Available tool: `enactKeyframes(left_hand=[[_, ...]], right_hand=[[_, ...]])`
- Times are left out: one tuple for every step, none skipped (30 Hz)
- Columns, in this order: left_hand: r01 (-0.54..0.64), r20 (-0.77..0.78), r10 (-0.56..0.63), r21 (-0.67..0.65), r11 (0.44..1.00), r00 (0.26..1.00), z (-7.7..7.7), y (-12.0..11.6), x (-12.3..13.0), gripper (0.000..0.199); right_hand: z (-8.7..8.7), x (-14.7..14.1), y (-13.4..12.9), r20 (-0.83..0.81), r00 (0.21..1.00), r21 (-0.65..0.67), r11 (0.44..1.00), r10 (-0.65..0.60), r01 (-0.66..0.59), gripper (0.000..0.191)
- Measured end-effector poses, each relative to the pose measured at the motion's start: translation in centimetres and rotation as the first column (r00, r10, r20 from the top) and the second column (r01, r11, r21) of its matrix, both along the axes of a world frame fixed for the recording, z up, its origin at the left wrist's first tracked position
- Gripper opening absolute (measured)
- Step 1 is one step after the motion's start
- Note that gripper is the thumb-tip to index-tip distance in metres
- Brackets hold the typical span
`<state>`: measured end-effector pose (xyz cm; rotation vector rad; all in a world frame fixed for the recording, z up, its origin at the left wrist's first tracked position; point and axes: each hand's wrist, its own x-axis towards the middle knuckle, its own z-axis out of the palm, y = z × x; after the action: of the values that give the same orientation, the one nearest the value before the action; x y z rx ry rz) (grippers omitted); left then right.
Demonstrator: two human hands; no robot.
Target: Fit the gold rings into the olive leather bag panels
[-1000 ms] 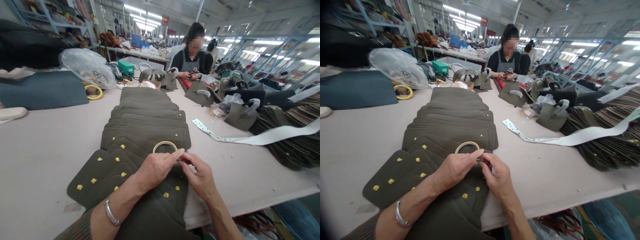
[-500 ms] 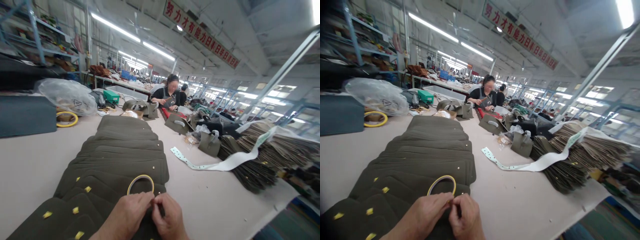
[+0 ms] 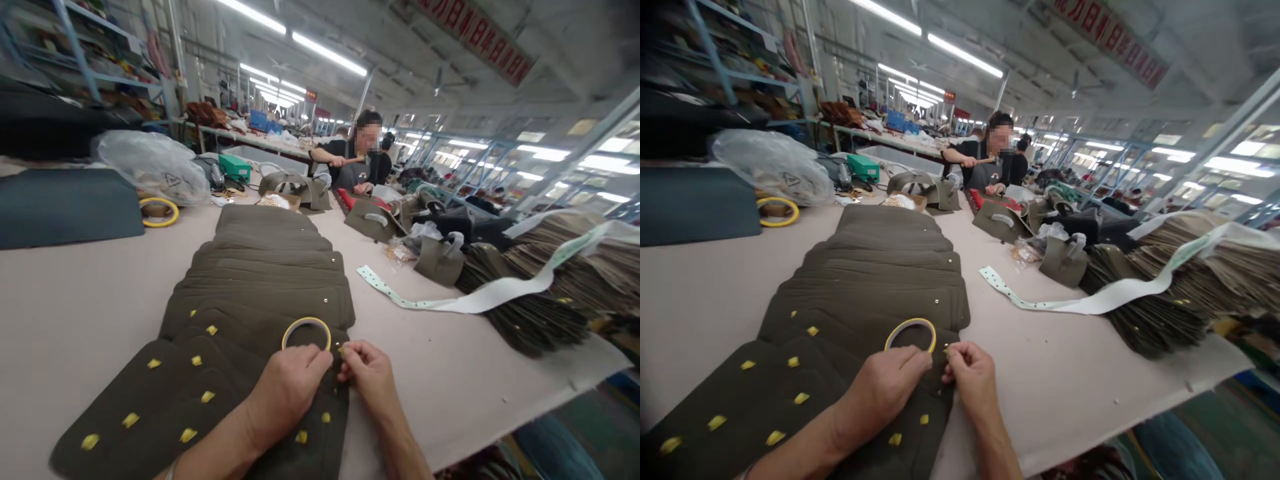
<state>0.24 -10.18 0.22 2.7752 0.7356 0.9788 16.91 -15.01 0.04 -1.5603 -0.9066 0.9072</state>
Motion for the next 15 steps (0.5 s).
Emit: enactKeyframes(left_hand=[[-0.037,-0.065,0.036,-0.015,0.999,0.997,-0.1,0.1,0.0,0.015],[-0.067,-0.136,0.063,-0.029,0.997,0.989,-0.2,0.2,0.1,0.012],[-0.087,-0.203,0.077,-0.04,0.995,0.976,-0.2,0.4,0.2,0.009],[-0.094,-0.261,0.078,-0.049,0.994,0.962,-0.3,0.5,0.3,0.007],[-0.096,-0.307,0.075,-0.056,0.994,0.949,-0.3,0.6,0.5,0.006],[-0.095,-0.34,0.068,-0.063,0.993,0.938,-0.3,0.6,0.6,0.006],[-0.09,-0.361,0.059,-0.071,0.993,0.931,-0.3,0.5,0.7,0.007],[-0.085,-0.372,0.05,-0.078,0.993,0.927,-0.2,0.4,0.8,0.008],[-0.081,-0.375,0.043,-0.085,0.993,0.926,-0.1,0.3,0.9,0.008],[-0.079,-0.375,0.04,-0.09,0.993,0.926,-0.1,0.1,0.9,0.009],[-0.079,-0.372,0.039,-0.093,0.992,0.927,0.0,0.0,1.0,0.009],[-0.08,-0.368,0.04,-0.095,0.992,0.929,0.1,0.0,0.9,0.009],[-0.081,-0.363,0.041,-0.096,0.992,0.931,0.1,-0.1,0.9,0.009],[-0.081,-0.359,0.04,-0.098,0.992,0.932,0.2,-0.1,0.9,0.009],[-0.08,-0.356,0.039,-0.1,0.992,0.934,0.2,-0.1,0.8,0.009]], right_hand=[[0.0,0.7,-0.1,-0.012,1.0,-0.025,1.0,0.006,-0.006,0.039],[-0.1,1.4,-0.2,-0.016,1.0,-0.047,0.999,0.021,-0.021,0.042],[-0.3,2.0,-0.3,-0.007,0.999,-0.061,0.997,0.04,-0.04,0.043],[-0.5,2.4,-0.4,0.014,0.998,-0.067,0.996,0.061,-0.06,0.043],[-0.7,2.7,-0.5,0.047,0.995,-0.071,0.994,0.083,-0.08,0.043],[-0.9,2.8,-0.5,0.087,0.991,-0.074,0.993,0.102,-0.095,0.041],[-1.0,2.8,-0.6,0.135,0.984,-0.077,0.991,0.117,-0.108,0.04],[-1.1,2.7,-0.6,0.188,0.973,-0.084,0.989,0.132,-0.118,0.038],[-1.1,2.6,-0.6,0.245,0.958,-0.091,0.988,0.146,-0.127,0.036],[-1.0,2.4,-0.5,0.307,0.939,-0.095,0.986,0.158,-0.135,0.034],[-0.8,2.3,-0.4,0.369,0.914,-0.097,0.985,0.171,-0.145,0.032],[-0.5,2.1,-0.3,0.43,0.884,-0.098,0.983,0.184,-0.157,0.029],[-0.2,1.9,-0.2,0.484,0.853,-0.1,0.981,0.195,-0.168,0.027],[0.1,1.8,-0.1,0.528,0.824,-0.105,0.978,0.206,-0.177,0.025],[0.4,1.6,0.0,0.563,0.797,-0.114,0.976,0.218,-0.186,0.023]])
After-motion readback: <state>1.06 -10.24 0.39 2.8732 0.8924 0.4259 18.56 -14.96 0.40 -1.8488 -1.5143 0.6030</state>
